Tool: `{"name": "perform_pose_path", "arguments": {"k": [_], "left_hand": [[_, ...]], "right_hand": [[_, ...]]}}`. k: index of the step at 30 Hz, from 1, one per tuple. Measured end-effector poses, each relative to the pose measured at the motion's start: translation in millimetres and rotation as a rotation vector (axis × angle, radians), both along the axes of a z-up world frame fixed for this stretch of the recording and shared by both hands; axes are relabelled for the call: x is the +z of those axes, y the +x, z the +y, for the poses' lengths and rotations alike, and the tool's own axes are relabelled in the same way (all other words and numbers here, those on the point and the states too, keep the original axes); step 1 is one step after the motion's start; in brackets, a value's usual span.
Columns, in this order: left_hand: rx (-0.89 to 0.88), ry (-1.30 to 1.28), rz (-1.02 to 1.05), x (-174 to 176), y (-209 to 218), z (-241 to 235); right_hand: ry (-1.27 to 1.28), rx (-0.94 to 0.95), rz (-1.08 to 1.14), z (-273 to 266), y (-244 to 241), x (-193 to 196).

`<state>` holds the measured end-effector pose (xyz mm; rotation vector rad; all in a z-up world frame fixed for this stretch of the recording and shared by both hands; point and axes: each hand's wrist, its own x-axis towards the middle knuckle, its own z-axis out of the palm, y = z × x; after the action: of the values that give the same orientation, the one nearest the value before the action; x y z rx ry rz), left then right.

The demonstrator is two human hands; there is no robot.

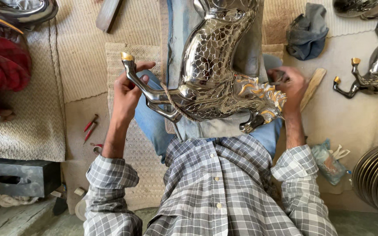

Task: The person uses a hammer and a red-handled chisel to engrave a decorative pattern onto a polished metal object shaped like an animal. They repeatedly strike the chisel along the surface, then rotate the object to access different areas.

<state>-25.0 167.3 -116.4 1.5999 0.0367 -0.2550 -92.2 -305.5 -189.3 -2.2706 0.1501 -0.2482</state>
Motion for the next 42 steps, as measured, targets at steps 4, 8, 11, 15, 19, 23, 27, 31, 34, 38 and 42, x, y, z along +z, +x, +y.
{"name": "perform_pose_path", "arguments": {"k": [4, 8, 11, 15, 19, 23, 27, 31, 34, 38, 42], "left_hand": [[-0.179, -0.028, 0.087, 12, 11, 6], [-0.525, 0.081, -0.048, 22, 35, 7], [-0.694, 0.138, -0.052, 17, 52, -4], [-0.820, 0.170, -0.034, 3, 55, -4], [-0.508, 0.039, 0.013, -7, 50, 11], [-0.054, -0.305, 0.121, -4, 41, 26], [-0.058, -0.370, 0.167, 9, 47, 24], [-0.241, -0.285, 0.239, 18, 56, 10], [-0.444, 0.057, 0.192, 17, 60, 3], [-0.599, 0.005, 0.208, 13, 57, 3], [-0.681, -0.070, 0.177, 15, 57, 9]], "right_hand": [[-0.106, -0.244, -0.167, -19, 18, -26], [0.411, -0.207, -0.197, -40, 56, -40], [0.392, -0.038, -0.194, -38, 79, -41], [0.123, 0.226, -0.164, -19, 82, -20], [-0.053, 0.300, 0.024, 7, 36, 22], [0.245, 0.295, 0.255, 11, -38, 56], [0.080, 0.181, 0.245, -10, -67, 57], [-0.276, 0.335, 0.398, -21, -66, 61], [-0.362, 0.389, 0.238, -23, -62, 81], [-0.143, 0.088, -0.040, -32, -61, 111], [0.121, 0.111, 0.040, -29, -61, 104]]}}
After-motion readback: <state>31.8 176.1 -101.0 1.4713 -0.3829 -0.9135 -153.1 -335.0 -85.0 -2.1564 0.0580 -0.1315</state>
